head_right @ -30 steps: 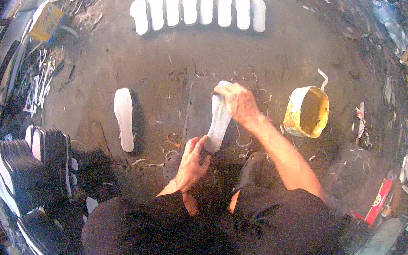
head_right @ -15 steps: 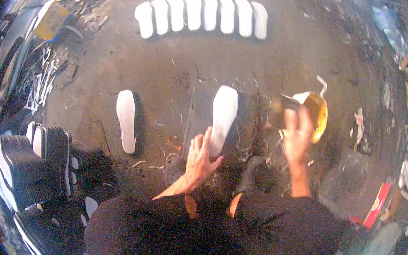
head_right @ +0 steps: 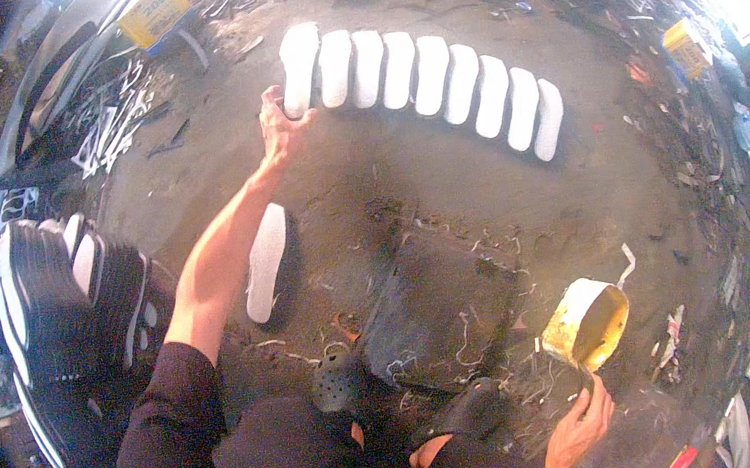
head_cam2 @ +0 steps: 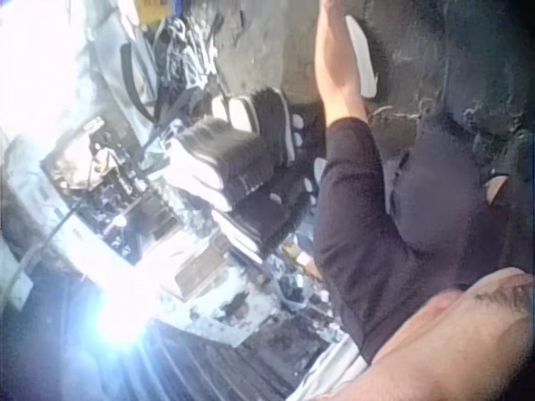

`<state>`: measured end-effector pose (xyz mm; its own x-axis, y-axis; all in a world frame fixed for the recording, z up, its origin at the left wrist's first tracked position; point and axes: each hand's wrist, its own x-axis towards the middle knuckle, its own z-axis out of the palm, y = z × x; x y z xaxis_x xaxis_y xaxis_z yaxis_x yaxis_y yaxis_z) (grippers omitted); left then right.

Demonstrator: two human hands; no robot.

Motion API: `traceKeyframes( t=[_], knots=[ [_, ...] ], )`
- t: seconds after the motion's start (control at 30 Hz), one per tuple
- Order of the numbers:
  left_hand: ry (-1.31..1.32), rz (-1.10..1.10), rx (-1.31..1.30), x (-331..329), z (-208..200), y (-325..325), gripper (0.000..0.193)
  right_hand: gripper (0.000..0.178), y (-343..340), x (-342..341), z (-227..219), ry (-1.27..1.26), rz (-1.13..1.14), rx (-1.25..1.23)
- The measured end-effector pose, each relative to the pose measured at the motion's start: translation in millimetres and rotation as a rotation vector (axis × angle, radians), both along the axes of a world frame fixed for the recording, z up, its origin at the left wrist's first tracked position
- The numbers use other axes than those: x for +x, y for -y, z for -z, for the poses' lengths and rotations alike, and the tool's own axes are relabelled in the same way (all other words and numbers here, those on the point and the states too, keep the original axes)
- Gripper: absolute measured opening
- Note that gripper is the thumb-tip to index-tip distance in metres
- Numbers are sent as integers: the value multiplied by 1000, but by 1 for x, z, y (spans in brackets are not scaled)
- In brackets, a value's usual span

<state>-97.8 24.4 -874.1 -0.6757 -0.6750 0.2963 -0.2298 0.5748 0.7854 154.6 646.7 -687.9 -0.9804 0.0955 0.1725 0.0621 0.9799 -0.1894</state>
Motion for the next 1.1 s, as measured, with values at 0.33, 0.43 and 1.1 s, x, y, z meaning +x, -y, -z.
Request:
traceKeyframes(
  t=[0.33,0.43,1.1],
  knots=[
    [-71,-105,-271,19,58,-11,75,39,-31,-21,-14,-2,152,19],
    [179,-79,-252,148,31,-95,80,44,-39,-73,-18,134,267,-99],
    [184,569,-75,307,-21,-301,71,38,-38,-13,57,395,92,-1161]
  ],
)
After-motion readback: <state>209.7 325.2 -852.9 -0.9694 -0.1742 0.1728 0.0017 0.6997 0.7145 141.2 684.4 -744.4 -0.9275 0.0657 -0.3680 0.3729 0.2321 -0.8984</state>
